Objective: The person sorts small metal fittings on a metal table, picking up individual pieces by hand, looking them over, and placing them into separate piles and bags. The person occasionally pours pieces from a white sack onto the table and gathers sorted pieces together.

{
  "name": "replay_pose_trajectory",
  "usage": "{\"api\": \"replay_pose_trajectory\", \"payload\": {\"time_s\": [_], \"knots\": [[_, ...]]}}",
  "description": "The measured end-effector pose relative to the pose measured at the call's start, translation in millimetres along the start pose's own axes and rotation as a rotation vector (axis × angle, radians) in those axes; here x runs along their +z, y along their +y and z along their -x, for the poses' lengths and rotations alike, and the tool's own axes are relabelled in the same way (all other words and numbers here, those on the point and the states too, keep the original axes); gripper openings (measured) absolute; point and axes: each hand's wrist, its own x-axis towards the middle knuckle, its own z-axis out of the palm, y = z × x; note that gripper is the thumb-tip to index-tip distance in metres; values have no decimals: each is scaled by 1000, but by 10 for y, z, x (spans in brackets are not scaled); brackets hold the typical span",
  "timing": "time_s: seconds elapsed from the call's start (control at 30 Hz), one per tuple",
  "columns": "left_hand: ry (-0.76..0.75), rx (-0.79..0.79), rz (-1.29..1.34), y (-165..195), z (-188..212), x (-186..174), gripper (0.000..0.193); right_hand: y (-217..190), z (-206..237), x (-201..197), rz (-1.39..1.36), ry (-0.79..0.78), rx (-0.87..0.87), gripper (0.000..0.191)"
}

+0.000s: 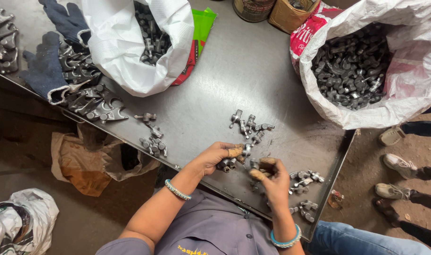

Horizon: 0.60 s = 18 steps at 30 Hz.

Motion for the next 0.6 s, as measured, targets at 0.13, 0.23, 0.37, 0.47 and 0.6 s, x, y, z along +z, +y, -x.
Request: {"api": "replay_pose_trajectory", "payload": {"time_s": [0.13,0.23,0.37,0.47,0.6], "knots": [[-23,-2,6,10,26,25,39,231,-81,-208,-768,-108,227,37],[-18,-17,21,22,36,69,40,326,-118,-254,-962,-167,388,38],[-1,-25,28,43,68,101,40,367,-148,-255,-990,-156,443,33],[-37,6,29,60,105,93,40,376,-172,-263,-1004,-180,446,32],[-58,21,51,84,140,87,40,381,-182,-299,-997,-184,414,30]]}}
